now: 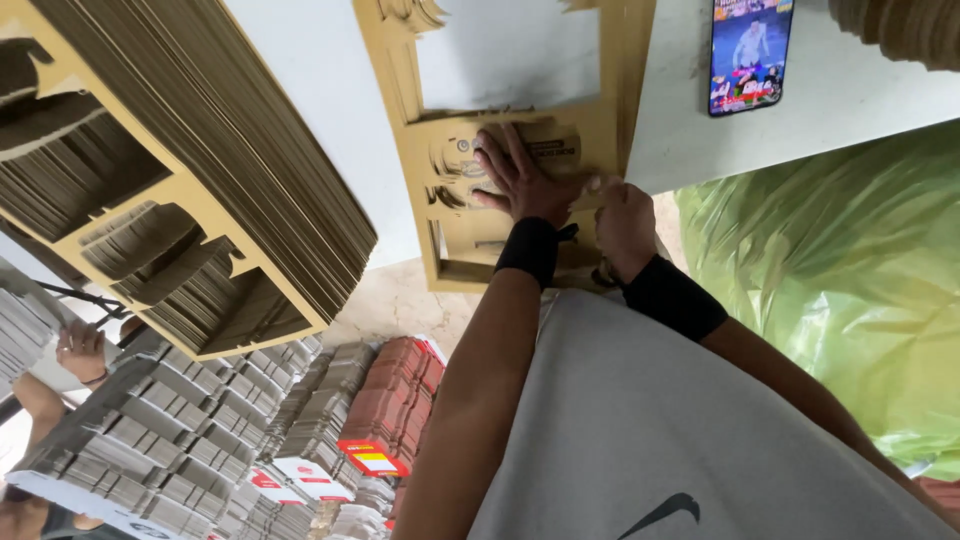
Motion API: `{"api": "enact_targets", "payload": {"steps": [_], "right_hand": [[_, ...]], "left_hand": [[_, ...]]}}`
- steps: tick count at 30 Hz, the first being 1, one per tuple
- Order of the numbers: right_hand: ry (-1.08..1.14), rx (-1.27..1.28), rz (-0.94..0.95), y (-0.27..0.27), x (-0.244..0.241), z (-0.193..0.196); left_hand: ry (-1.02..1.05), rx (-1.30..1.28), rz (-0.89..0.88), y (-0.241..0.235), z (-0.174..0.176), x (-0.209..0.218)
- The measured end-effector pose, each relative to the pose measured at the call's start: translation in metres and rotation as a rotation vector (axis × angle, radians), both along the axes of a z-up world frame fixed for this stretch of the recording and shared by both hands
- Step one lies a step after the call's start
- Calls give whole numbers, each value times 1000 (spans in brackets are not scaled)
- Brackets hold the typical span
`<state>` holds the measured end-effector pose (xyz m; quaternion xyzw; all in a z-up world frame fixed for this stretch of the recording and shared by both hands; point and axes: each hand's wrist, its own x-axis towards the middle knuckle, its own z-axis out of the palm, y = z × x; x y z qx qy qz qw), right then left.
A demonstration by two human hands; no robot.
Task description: Folding flat cardboard cutouts into boxes and assembling them.
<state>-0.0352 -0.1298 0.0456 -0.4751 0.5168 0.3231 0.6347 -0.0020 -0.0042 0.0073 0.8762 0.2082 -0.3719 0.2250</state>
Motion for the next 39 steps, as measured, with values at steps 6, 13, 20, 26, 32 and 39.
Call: {"api": "enact_targets", "payload": {"steps": [6,13,20,26,32,39], "right_hand": [[0,-46,196,-21,-40,-54],[-174,-247,961,-25,-28,-43],[-418,-664,1199,-44,-58,-111],[-313,-562,518,-22,-6,-48],[-351,-647,428,-13,-6,-59],[-237,-549,439,-16,4,-33]], "left_hand": [[44,12,-109,2,0,6],[-20,-36,-122,19,-44,-18],[-151,-50,-33,12,-40,-19],[-195,-35,-24,11,-45,-21],[-246,-32,44,6,-43,-21],[-243,-28,91,4,-39,-17]]}}
